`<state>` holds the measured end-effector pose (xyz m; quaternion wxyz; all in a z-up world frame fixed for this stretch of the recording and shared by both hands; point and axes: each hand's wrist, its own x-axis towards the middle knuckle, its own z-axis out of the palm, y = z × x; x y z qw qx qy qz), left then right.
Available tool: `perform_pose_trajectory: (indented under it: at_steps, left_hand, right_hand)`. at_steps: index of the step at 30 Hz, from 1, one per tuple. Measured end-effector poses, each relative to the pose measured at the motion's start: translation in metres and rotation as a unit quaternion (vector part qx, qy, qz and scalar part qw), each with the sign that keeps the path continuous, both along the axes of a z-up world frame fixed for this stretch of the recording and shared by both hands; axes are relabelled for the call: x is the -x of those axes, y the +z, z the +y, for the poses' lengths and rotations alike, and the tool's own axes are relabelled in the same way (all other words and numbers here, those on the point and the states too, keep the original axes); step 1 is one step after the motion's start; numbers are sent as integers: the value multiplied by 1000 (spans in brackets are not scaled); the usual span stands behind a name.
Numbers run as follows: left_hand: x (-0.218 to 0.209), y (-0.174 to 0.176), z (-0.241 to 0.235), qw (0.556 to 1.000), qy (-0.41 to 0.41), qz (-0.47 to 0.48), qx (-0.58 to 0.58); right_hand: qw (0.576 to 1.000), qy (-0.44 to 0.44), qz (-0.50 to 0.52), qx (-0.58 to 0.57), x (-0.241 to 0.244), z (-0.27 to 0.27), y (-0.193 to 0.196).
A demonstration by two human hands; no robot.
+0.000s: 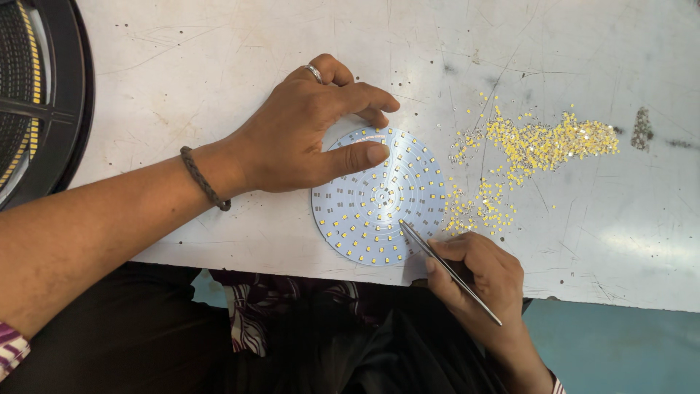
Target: The person uses tweezers to pick small yellow LED components from a pile on the table and places them onto designated spots on a circular LED board. The person continues this repetitive placement process throughout the clip.
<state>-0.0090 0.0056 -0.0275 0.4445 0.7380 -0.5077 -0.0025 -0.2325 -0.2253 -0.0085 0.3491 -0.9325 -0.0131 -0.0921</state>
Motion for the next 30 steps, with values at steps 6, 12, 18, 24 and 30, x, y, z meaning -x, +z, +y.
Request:
perform_pose_trajectory:
  at_steps: [6, 12, 18, 24, 30]
  left_hand:
    - [0, 6, 2, 1000, -5, 9, 5]
    - [-1, 5, 4, 999, -20, 24, 10]
    - [0, 8, 10, 999, -11, 50, 2]
    - [-1, 8, 11, 997, -14, 72, 1]
    - [-1, 11, 11, 997, -8, 71, -12]
  right_hand:
    - [959, -115, -21, -257, 30, -3, 4]
    - [893, -35, 13, -448, 37, -2, 5]
    - [904, 9, 50, -424, 29, 7, -1]
    - [982, -156, 2, -108, 23, -12, 0]
    - [985, -168, -38, 19, 12, -16, -4]
